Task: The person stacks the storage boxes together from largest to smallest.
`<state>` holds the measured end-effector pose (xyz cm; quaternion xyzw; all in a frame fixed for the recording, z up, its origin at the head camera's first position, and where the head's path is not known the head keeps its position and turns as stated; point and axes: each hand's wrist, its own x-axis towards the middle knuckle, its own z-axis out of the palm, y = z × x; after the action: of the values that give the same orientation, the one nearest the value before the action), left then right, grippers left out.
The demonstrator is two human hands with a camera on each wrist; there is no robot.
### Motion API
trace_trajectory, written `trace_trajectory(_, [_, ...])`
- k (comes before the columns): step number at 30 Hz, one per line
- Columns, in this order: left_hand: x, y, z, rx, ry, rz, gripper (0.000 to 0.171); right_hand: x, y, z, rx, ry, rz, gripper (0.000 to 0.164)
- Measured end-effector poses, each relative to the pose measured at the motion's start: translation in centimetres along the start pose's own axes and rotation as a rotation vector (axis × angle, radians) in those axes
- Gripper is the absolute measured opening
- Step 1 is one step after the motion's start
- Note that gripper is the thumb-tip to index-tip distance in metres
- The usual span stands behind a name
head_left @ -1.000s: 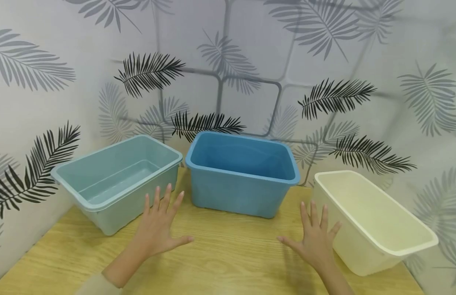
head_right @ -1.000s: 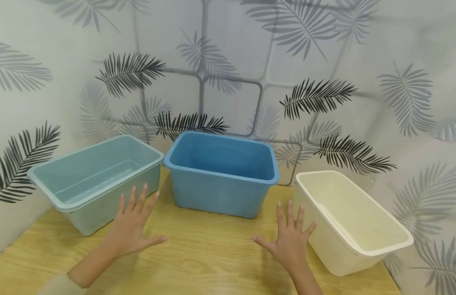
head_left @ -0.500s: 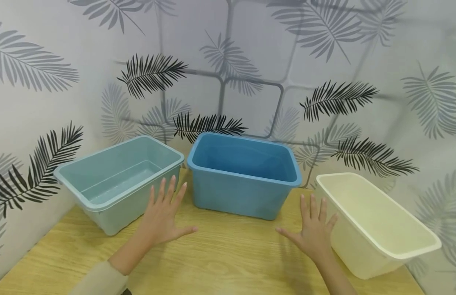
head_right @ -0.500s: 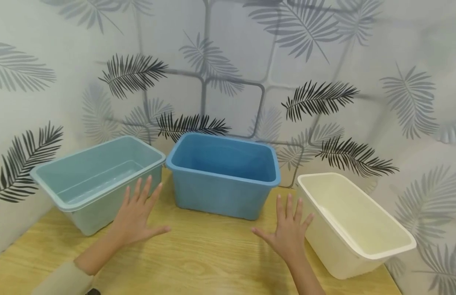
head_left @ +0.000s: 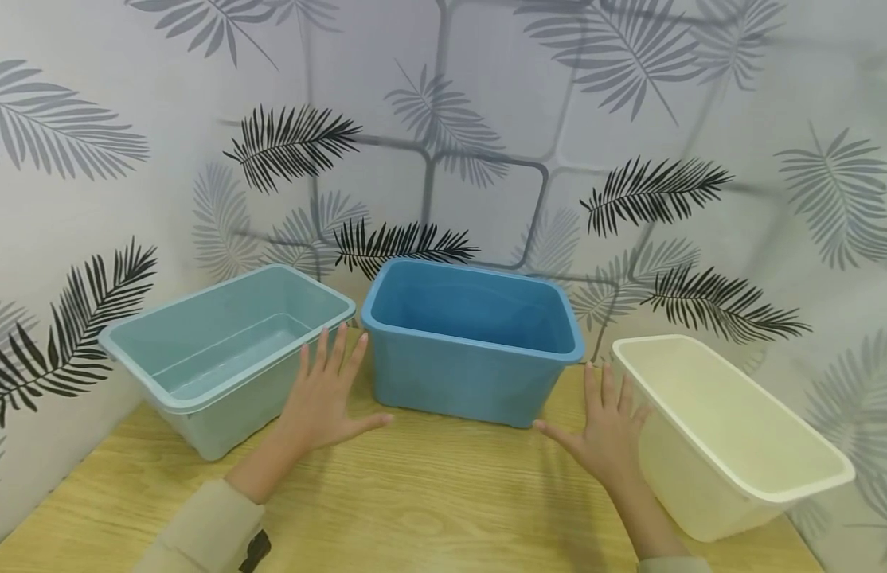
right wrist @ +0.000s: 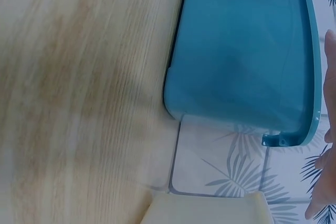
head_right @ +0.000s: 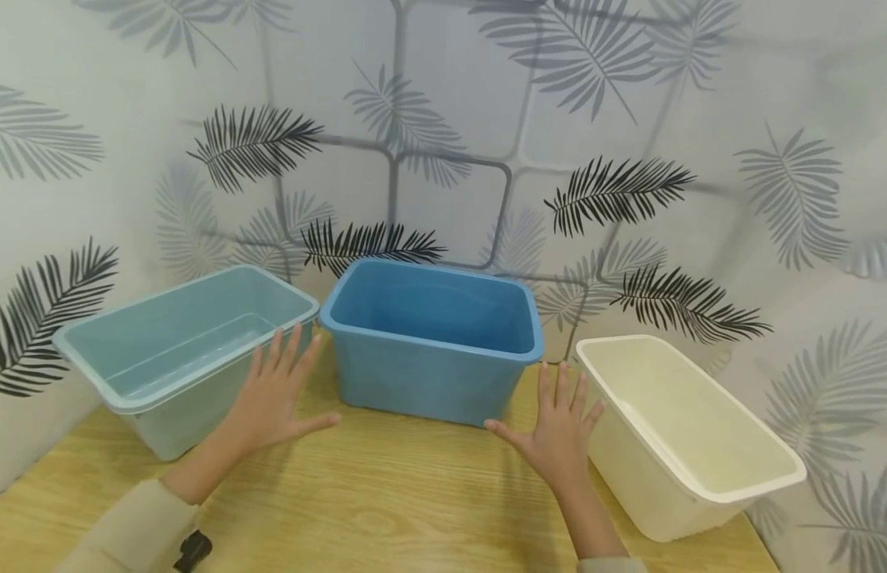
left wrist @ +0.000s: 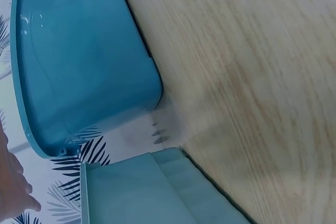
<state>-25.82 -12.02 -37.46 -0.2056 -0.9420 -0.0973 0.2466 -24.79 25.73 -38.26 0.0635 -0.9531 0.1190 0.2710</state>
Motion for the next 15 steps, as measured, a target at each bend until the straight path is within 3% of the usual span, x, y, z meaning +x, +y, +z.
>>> trace_trajectory(11, [2.2, -0.3, -0.2, -0.027, -0.044, -0.027, 0.11, 1.7, 0.1, 0.3, 0.011, 0.056, -0.028, 0.11])
trace_trajectory(15, [3.1, -0.4, -0.2, -0.032, -0.068, -0.033, 0.109, 2.5, -0.1, 0.2, 0.027, 0.029, -0.012, 0.11])
